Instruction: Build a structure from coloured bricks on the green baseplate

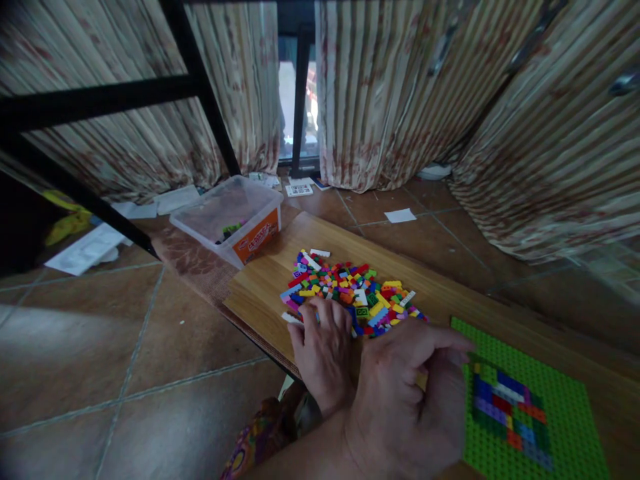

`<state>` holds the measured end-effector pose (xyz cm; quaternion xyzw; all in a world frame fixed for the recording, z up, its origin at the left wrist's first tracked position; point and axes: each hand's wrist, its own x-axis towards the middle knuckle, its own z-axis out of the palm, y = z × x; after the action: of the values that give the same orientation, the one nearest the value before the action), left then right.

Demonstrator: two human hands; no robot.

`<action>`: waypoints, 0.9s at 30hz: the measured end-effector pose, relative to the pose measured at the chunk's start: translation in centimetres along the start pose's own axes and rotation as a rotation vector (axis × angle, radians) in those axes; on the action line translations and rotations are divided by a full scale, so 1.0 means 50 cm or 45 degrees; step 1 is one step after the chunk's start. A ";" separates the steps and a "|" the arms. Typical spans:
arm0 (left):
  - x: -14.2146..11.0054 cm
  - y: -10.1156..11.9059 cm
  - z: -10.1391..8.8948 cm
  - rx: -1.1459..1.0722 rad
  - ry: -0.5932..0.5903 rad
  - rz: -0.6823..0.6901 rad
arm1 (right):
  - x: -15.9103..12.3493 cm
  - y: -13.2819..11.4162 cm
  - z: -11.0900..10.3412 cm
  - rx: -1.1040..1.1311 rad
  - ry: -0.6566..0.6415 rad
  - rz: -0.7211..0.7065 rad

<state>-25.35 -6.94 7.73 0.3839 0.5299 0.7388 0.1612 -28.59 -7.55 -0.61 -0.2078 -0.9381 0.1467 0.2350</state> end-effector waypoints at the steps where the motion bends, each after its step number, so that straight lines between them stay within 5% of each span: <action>1: 0.000 0.000 0.002 -0.003 0.000 0.001 | -0.003 0.006 -0.003 -0.010 -0.012 -0.003; 13: -0.001 0.006 0.005 -0.044 -0.049 -0.058 | -0.035 0.076 -0.033 -0.089 0.107 -0.061; 18: -0.007 0.005 0.010 -0.001 -0.049 -0.070 | 0.017 0.073 -0.046 -0.045 0.117 -0.112; 22: -0.007 -0.004 0.018 0.005 0.057 -0.040 | 0.078 0.063 -0.019 -0.079 -0.042 -0.224; 27: 0.002 0.000 0.010 -0.012 0.014 0.015 | 0.109 0.059 0.005 -0.149 -0.140 -0.213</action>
<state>-25.07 -6.54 7.84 0.3821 0.5250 0.7444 0.1556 -32.17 -2.54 0.14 -0.1337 -0.9706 0.0828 0.1823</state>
